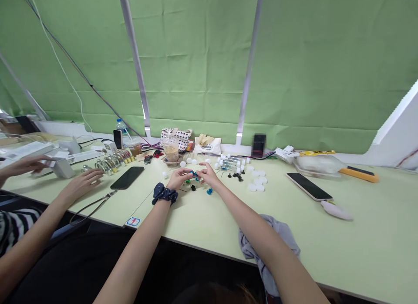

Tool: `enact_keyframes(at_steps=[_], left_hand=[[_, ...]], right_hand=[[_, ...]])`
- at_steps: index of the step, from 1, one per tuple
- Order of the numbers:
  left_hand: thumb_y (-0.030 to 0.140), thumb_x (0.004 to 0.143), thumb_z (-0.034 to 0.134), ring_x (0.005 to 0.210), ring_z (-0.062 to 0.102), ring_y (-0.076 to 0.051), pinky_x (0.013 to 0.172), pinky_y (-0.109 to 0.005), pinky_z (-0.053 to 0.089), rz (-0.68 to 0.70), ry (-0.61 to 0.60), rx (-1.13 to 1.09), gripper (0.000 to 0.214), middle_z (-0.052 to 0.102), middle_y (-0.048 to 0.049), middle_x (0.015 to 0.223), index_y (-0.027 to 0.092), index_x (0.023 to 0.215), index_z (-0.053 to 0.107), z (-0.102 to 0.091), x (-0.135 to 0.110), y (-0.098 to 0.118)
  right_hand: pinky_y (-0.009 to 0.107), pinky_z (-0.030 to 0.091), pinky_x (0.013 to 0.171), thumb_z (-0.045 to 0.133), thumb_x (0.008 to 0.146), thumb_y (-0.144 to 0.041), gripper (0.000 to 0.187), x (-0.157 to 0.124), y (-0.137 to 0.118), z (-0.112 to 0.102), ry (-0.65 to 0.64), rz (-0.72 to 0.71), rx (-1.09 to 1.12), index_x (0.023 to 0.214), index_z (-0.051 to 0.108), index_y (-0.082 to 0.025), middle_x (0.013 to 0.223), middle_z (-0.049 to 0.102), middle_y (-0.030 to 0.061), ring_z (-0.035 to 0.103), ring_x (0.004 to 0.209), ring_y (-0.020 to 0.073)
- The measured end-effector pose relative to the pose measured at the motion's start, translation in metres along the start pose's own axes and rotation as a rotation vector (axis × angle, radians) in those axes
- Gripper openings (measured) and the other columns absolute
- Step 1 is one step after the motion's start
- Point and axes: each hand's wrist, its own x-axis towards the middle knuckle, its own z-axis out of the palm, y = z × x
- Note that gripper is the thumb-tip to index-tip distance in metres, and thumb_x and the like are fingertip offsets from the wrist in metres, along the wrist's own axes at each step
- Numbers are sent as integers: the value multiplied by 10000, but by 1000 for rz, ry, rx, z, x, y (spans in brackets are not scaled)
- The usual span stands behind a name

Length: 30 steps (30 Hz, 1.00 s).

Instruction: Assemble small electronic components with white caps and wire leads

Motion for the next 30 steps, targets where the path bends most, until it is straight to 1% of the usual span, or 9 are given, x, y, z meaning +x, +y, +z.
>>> enact_keyframes(at_steps=[3, 7, 11, 13, 16, 20, 24, 27, 30], left_hand=[[343, 533, 811, 717, 629, -164, 715, -304, 489, 2, 13, 38, 406, 694, -77, 841, 133, 860, 692, 2, -1, 3], [372, 519, 810, 709, 628, -171, 710, -314, 490, 6, -10, 43, 442, 693, -78, 821, 133, 870, 687, 4, -2, 8], [382, 524, 803, 749, 632, -184, 728, -325, 486, 20, -47, 47, 453, 695, -84, 857, 142, 892, 692, 5, -2, 9], [383, 539, 796, 761, 633, -189, 723, -323, 483, 18, -42, 56, 441, 696, -85, 849, 146, 897, 693, 5, -2, 9], [388, 536, 798, 793, 634, -202, 722, -322, 480, 6, -46, 77, 438, 698, -86, 831, 149, 889, 695, 5, -2, 10], [407, 510, 808, 777, 635, -199, 734, -329, 481, 2, -18, 101, 448, 698, -88, 852, 147, 858, 695, 5, -2, 10], [378, 506, 819, 778, 639, -192, 781, -350, 480, 6, -2, 59, 429, 699, -80, 856, 149, 845, 689, 3, 0, 8], [366, 502, 825, 779, 641, -189, 795, -350, 478, 1, -6, 69, 424, 701, -85, 862, 145, 837, 690, 2, 0, 8], [374, 503, 822, 766, 641, -189, 767, -342, 484, 0, 8, 82, 427, 700, -81, 856, 147, 839, 689, 3, 0, 9]], right_hand=[[204, 459, 405, 463, 874, -413, 344, -1, -3, 0, 16, 65, -21, 1149, 394, -219, 577, 566, -39, 562, 475, 119], [193, 479, 438, 591, 812, -333, 405, -1, -3, 1, 22, 33, -23, 1150, 390, -235, 660, 601, -33, 607, 566, 122], [199, 449, 396, 452, 895, -357, 308, -1, -2, -1, 11, 114, -42, 1159, 371, -220, 541, 561, -54, 550, 435, 116], [199, 451, 396, 494, 873, -390, 341, -1, -1, -1, 37, 94, -35, 1146, 379, -222, 583, 586, -40, 564, 459, 118], [202, 479, 443, 562, 840, -325, 378, -1, -2, -2, -3, 59, -9, 1154, 374, -230, 629, 610, -33, 591, 511, 116], [192, 447, 404, 477, 884, -360, 300, -1, -3, 0, 5, 159, -17, 1135, 383, -227, 556, 569, -50, 552, 439, 108], [200, 488, 454, 554, 839, -294, 315, 0, -4, 0, -31, 67, 28, 1110, 404, -234, 623, 587, -41, 589, 534, 112], [202, 476, 426, 515, 861, -290, 283, 0, -6, 0, -17, 98, -16, 1115, 412, -221, 577, 559, -46, 559, 486, 111], [202, 490, 443, 613, 801, -309, 354, -2, -7, -1, -8, 54, -16, 1092, 431, -226, 648, 577, -35, 578, 540, 111]])
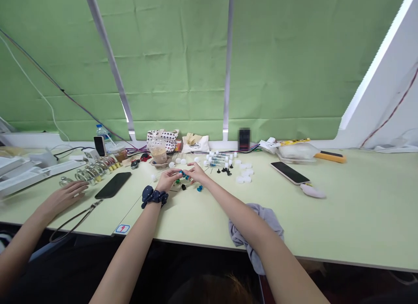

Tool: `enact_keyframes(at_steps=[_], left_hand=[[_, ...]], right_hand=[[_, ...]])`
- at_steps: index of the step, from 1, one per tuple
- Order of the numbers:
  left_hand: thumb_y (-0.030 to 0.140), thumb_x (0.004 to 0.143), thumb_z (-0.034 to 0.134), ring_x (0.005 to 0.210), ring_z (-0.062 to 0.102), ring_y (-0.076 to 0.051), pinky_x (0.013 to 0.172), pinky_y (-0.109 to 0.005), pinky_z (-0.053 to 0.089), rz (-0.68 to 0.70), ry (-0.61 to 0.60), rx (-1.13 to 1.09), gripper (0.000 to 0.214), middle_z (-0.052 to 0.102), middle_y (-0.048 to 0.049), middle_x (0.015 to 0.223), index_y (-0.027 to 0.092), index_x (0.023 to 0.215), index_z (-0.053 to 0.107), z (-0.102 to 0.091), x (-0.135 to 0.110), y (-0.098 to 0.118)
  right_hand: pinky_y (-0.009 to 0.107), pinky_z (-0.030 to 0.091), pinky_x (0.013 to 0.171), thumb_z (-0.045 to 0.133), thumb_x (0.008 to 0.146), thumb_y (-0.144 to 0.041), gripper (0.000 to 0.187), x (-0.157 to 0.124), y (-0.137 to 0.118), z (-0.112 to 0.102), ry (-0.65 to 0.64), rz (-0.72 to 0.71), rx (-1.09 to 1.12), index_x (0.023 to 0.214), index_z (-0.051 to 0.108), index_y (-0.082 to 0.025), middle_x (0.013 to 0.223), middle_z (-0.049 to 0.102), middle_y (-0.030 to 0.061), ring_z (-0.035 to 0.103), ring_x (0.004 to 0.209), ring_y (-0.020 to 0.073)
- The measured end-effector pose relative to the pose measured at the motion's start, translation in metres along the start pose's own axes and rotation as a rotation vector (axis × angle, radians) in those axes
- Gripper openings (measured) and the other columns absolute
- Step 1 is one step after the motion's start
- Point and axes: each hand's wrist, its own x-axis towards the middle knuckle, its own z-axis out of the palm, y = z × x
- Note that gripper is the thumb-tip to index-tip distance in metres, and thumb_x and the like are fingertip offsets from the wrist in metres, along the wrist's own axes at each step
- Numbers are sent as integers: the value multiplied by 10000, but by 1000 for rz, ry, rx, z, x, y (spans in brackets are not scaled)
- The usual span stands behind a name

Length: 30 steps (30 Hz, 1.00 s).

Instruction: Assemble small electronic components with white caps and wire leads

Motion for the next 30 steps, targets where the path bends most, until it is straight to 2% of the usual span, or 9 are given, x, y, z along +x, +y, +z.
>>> enact_keyframes(at_steps=[3, 6, 9, 11, 14, 17, 22, 26, 30], left_hand=[[371, 511, 819, 765, 639, -192, 757, -339, 486, 3, -13, 12, 422, 700, -78, 842, 147, 844, 689, 1, -1, 2], [359, 512, 820, 759, 640, -189, 759, -340, 487, -5, -20, -11, 415, 702, -79, 844, 148, 844, 686, 2, -1, 3], [374, 503, 820, 747, 643, -195, 745, -349, 493, -19, -27, -29, 430, 702, -82, 822, 143, 839, 683, 4, -1, 4], [387, 484, 824, 748, 644, -200, 743, -353, 497, -8, -30, -18, 441, 700, -78, 809, 148, 827, 684, 4, -1, 5], [409, 450, 830, 761, 644, -203, 742, -358, 502, 2, -22, -3, 442, 700, -48, 796, 190, 805, 683, 5, -2, 7], [423, 446, 829, 772, 642, -206, 740, -362, 503, -3, -12, -5, 429, 700, -29, 785, 215, 791, 681, 5, -2, 8], [411, 466, 827, 772, 639, -212, 763, -362, 493, -7, -12, -5, 456, 702, -79, 814, 154, 816, 689, 6, -3, 9], [392, 496, 818, 763, 635, -198, 770, -359, 488, -13, -35, -15, 457, 700, -84, 823, 136, 851, 687, 7, -4, 9], [386, 497, 819, 768, 634, -195, 771, -354, 489, -6, -50, -7, 448, 700, -83, 824, 142, 851, 693, 6, -2, 7]], right_hand=[[217, 507, 476, 561, 842, -329, 321, -2, -1, 0, -94, 9, 52, 1109, 407, -237, 657, 591, -31, 591, 544, 111], [220, 486, 435, 438, 898, -418, 276, -3, -2, 1, -89, 92, 44, 1100, 392, -235, 603, 576, -32, 570, 480, 114], [209, 492, 452, 547, 851, -367, 311, -3, -2, 2, -65, 55, 48, 1093, 399, -240, 640, 583, -35, 586, 534, 114], [200, 479, 440, 529, 865, -335, 292, -3, -2, 3, -77, 53, 50, 1107, 397, -238, 612, 572, -44, 564, 504, 106], [188, 438, 391, 455, 895, -397, 269, -2, -1, 3, -63, 101, 33, 1103, 404, -233, 593, 566, -39, 529, 452, 102], [173, 447, 411, 561, 842, -342, 301, -1, -1, 3, -27, 51, 31, 1087, 424, -233, 637, 576, -35, 546, 506, 97], [175, 441, 398, 480, 884, -387, 274, 1, 1, 3, -12, 88, 18, 1096, 425, -224, 618, 578, -22, 533, 491, 98], [173, 459, 419, 592, 823, -320, 322, 3, 4, 2, -4, 20, 21, 1093, 444, -225, 643, 574, -33, 549, 535, 98], [173, 446, 412, 508, 873, -390, 283, 5, 7, 1, -22, 72, 20, 1093, 433, -229, 621, 583, -25, 544, 500, 96]])
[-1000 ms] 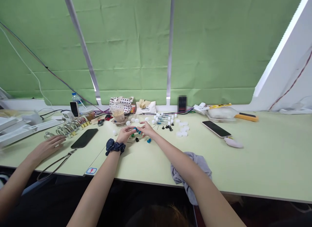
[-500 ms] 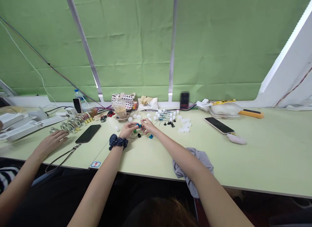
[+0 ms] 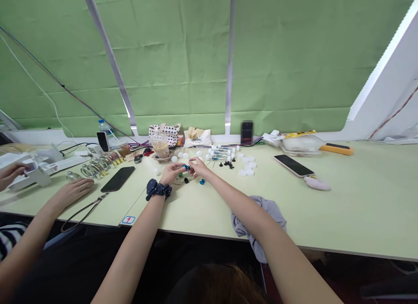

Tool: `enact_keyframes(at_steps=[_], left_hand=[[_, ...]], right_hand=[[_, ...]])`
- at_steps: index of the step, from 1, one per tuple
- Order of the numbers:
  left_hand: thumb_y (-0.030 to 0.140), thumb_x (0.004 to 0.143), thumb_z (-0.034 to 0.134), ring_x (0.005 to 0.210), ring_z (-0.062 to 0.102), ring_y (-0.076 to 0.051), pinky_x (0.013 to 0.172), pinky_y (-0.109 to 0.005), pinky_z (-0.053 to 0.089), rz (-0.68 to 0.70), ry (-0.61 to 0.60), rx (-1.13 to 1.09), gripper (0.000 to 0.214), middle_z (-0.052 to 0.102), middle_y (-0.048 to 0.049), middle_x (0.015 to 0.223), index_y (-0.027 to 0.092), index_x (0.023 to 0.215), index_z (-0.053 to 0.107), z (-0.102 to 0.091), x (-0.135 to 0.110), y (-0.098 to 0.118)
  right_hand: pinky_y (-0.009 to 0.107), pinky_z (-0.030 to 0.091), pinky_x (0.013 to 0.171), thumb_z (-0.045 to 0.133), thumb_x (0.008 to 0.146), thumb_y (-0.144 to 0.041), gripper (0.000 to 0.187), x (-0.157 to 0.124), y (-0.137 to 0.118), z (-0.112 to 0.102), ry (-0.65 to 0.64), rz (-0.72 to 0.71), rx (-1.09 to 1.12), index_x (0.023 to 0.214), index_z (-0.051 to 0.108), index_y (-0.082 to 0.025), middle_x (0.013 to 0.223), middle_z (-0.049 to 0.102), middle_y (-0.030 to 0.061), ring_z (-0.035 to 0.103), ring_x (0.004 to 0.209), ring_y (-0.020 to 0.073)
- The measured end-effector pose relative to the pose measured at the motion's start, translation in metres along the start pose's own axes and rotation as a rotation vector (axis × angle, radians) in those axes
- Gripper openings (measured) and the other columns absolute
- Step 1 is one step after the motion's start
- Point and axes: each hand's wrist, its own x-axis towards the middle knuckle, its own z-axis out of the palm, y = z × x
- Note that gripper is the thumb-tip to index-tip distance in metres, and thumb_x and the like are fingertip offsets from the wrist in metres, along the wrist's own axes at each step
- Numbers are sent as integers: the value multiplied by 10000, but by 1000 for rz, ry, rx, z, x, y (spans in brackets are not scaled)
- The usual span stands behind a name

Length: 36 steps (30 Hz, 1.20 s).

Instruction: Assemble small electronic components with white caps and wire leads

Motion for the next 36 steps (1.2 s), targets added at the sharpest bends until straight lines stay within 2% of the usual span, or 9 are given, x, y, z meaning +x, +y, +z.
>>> enact_keyframes(at_steps=[12, 16, 18, 21, 23, 25, 29, 33, 36], left_hand=[[385, 514, 814, 753, 630, -182, 776, -352, 487, 9, -5, -5, 440, 696, -78, 826, 139, 856, 685, -3, 2, -5], [386, 518, 810, 745, 624, -174, 766, -342, 493, 9, 0, 6, 435, 684, -71, 818, 136, 846, 673, -2, 2, -3], [384, 521, 807, 745, 623, -165, 762, -332, 500, 18, 30, 2, 414, 672, -55, 829, 144, 823, 658, -1, 1, -3], [388, 536, 794, 732, 622, -150, 753, -338, 519, 33, 60, -35, 389, 646, -31, 846, 150, 794, 627, 2, 0, -2], [389, 555, 779, 729, 621, -150, 723, -338, 532, 41, 54, -40, 375, 630, -26, 847, 148, 792, 616, 3, -1, -1], [370, 569, 768, 708, 613, -144, 679, -313, 531, 55, 29, 9, 347, 620, -23, 815, 145, 785, 616, 5, -2, 0], [340, 574, 760, 649, 593, -129, 630, -278, 509, 72, -39, 141, 303, 615, -19, 740, 141, 755, 621, 9, -2, 0], [369, 571, 763, 704, 610, -162, 679, -314, 515, 83, -55, 180, 345, 640, -40, 795, 146, 803, 641, 14, -3, 0], [392, 603, 747, 781, 625, -188, 751, -348, 511, 101, -67, 172, 380, 654, -69, 889, 144, 874, 648, 17, -3, 1]], right_hand=[[181, 456, 431, 569, 838, -369, 310, -1, 1, 1, -18, -37, -12, 1076, 427, -230, 644, 568, -30, 553, 535, 102], [213, 459, 450, 522, 859, -391, 336, 0, 2, 2, 12, -67, -130, 1132, 423, -221, 688, 567, -11, 548, 532, 112], [232, 463, 500, 519, 850, -425, 379, -2, 1, 3, 120, -179, -289, 1162, 445, -222, 769, 575, 10, 538, 550, 107], [251, 449, 608, 558, 810, -470, 487, -9, -4, 6, 297, -451, -567, 1235, 472, -248, 918, 566, 40, 522, 621, 106], [248, 421, 629, 570, 794, -494, 557, -13, -7, 8, 323, -546, -694, 1288, 459, -262, 898, 566, 34, 516, 658, 120], [234, 390, 609, 554, 808, -490, 560, -14, -8, 10, 277, -560, -744, 1308, 454, -257, 751, 559, -1, 504, 635, 126], [224, 378, 591, 486, 872, -384, 397, -9, -3, 13, 222, -571, -664, 1226, 540, -211, 579, 514, -37, 482, 557, 114], [241, 429, 602, 484, 868, -349, 300, -3, 1, 13, 287, -627, -459, 1093, 611, -195, 723, 586, 12, 527, 603, 118], [240, 451, 516, 482, 862, -406, 285, -2, 0, 10, 274, -578, -233, 1003, 613, -196, 798, 587, 28, 541, 546, 105]])
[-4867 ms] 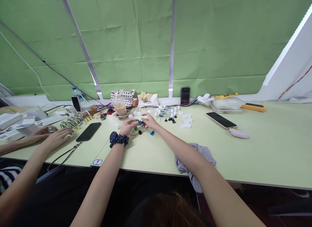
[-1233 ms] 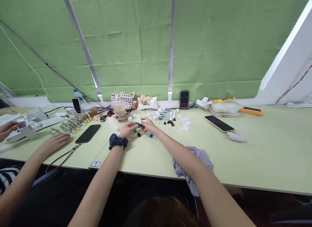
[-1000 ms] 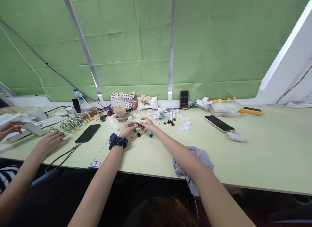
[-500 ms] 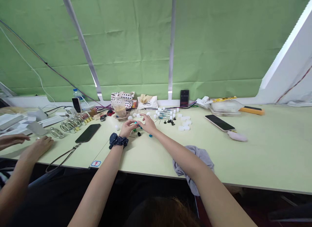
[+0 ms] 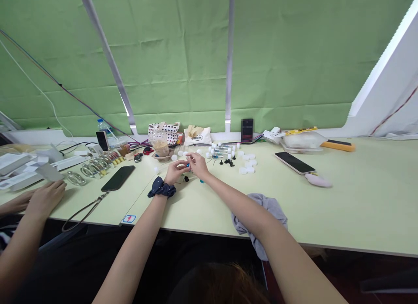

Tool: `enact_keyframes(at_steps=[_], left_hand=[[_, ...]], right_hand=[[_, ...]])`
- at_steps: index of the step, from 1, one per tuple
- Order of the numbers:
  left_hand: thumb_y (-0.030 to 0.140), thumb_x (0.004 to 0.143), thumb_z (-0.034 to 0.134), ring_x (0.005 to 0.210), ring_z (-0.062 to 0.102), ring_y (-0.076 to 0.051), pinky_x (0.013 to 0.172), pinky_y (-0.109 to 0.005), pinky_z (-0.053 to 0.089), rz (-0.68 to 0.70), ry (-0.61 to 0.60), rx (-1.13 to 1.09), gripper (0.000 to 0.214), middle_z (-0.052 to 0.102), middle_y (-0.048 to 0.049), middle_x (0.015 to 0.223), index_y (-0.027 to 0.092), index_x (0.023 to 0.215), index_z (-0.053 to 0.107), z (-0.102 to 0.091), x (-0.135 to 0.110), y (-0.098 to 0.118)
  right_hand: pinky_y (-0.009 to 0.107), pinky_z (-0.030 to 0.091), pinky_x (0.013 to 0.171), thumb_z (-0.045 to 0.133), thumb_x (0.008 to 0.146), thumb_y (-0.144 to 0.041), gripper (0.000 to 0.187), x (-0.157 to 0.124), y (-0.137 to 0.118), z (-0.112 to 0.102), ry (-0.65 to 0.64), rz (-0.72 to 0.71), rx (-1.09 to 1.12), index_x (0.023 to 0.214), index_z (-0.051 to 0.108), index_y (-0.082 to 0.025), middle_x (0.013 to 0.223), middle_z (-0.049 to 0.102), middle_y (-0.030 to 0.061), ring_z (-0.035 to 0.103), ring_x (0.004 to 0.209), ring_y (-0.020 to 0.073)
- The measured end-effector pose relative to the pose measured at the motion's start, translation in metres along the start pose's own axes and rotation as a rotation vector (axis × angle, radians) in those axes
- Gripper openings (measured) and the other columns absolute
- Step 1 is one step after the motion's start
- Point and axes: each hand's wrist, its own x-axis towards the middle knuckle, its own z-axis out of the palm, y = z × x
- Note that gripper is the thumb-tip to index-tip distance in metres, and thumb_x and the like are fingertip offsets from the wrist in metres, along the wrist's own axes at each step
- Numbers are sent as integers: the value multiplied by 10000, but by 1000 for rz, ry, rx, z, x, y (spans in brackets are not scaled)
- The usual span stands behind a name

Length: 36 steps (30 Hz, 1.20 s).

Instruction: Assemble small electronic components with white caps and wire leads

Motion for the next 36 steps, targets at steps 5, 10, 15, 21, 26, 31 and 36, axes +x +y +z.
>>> enact_keyframes(at_steps=[5, 10, 15, 21, 26, 31, 36], left_hand=[[400, 741, 622, 1018, 573, -236, 849, -379, 470, 75, 157, 262, 342, 610, -93, 1091, 185, 1007, 635, -9, 1, 5], [266, 750, 583, 1257, 329, -316, 975, -481, 327, -84, 588, 1010, 375, 464, -99, 1270, 259, 1125, 598, -34, -5, 1], [321, 742, 602, 1295, 225, -359, 956, -560, 267, -396, 598, 1186, 496, 378, -134, 1357, 268, 1226, 511, -56, -11, -16], [416, 774, 562, 1161, 378, -360, 915, -547, 291, -484, 460, 1112, 374, 529, -139, 1185, 275, 1120, 576, -64, -6, -22], [468, 795, 547, 1133, 404, -322, 882, -452, 325, -203, 238, 961, 403, 574, -81, 1146, 305, 1163, 565, -47, -1, -9], [442, 800, 547, 1105, 429, -289, 865, -400, 327, -108, 136, 847, 369, 608, -62, 1093, 285, 1130, 596, -33, -2, -1], [428, 777, 571, 1071, 438, -304, 857, -418, 322, -86, 154, 773, 361, 627, -71, 1053, 265, 1095, 618, -33, -2, -3]], right_hand=[[228, 471, 435, 478, 842, -503, 335, 7, 6, -8, 84, 159, 235, 919, 577, -192, 695, 549, 2, 557, 492, 103], [182, 420, 377, 475, 848, -517, 355, 13, 17, -16, 213, 262, 283, 842, 563, -173, 611, 546, -10, 514, 435, 73], [180, 383, 364, 448, 869, -513, 360, 16, 24, -22, 319, 364, 387, 773, 542, -179, 553, 528, -22, 441, 383, 60], [205, 439, 444, 412, 899, -491, 361, 20, 28, -25, 395, 512, 688, 741, 513, -182, 534, 512, -22, 426, 406, 66], [207, 449, 483, 374, 930, -445, 345, 25, 27, -30, 423, 514, 900, 742, 495, -183, 546, 522, -9, 448, 446, 74], [226, 478, 531, 342, 942, -435, 339, 29, 30, -36, 420, 512, 939, 766, 494, -189, 586, 537, 5, 476, 488, 85], [233, 479, 535, 337, 926, -490, 355, 30, 28, -40, 369, 493, 857, 782, 489, -203, 627, 533, 12, 477, 509, 93]])
